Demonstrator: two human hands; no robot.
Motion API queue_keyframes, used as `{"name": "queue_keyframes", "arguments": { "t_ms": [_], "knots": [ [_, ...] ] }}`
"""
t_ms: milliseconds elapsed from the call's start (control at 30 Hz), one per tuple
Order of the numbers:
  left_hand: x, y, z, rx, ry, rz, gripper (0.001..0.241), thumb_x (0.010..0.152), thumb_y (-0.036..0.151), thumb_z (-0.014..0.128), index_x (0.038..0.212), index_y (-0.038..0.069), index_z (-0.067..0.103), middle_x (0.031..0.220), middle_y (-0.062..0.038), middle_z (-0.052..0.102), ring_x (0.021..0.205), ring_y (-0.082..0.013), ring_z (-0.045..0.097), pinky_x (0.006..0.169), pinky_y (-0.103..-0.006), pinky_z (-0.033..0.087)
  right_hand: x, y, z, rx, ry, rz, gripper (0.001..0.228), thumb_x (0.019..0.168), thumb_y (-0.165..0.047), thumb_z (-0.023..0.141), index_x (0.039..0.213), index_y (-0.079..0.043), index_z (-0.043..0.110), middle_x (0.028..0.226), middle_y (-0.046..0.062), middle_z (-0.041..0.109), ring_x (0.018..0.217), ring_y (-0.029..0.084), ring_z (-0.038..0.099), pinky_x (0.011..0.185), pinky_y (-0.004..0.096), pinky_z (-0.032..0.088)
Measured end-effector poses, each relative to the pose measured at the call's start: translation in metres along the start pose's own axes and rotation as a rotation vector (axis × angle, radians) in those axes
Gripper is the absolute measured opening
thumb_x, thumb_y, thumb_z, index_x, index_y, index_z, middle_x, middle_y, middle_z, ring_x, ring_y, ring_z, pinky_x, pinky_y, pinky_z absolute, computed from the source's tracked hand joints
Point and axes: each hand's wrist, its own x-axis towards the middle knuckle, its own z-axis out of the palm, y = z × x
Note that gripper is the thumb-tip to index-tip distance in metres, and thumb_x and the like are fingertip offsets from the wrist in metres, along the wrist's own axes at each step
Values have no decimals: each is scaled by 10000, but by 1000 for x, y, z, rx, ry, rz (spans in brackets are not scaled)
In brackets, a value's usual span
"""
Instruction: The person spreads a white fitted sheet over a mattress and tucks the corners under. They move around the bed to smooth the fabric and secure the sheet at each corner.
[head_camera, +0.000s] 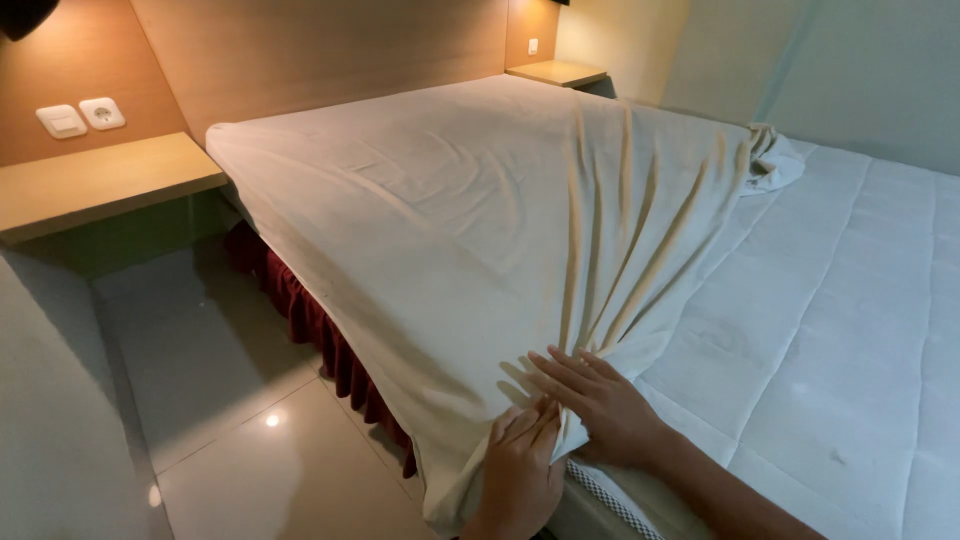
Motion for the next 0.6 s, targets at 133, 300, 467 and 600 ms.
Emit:
{"name": "queue_keyframes", "arguments": {
  "t_ms": [133,300,467,600],
  "knots": [
    [8,15,-22,-56,4,-15,629,813,119,761,1391,-47,579,1437,-211,610,1409,-314,499,1131,-515,324,-12,5,16,25,87,33,979,758,-363,898,1550,-137,369,1627,72,371,1519,289,302,1197,521,254],
    [14,13,-55,-115,-27,-82,738,807,309,849,1404,-5,549,1500,-221,501,1456,-379,378,1124,-514,295,-9,-1,11,28,21,105,1167,589,-303,926,1589,-173,339,1680,11,347,1513,258,282,1213,512,230],
    [-4,-9,-54,-35,16,-114,793,740,193,799,1447,-22,513,1563,-244,455,1483,-424,327,1123,-551,284,-10,4,15,10,-52,114,1149,625,-223,911,1609,-197,318,1700,-7,318,1554,253,230,1228,516,184],
    [-28,-31,-9,128,152,61,507,917,65,679,1421,32,627,1494,-145,638,1489,-322,499,1178,-480,386,-6,8,10,115,-64,14,1176,606,-314,946,1594,-187,321,1695,28,305,1579,294,210,1215,561,154]
  ]
}}
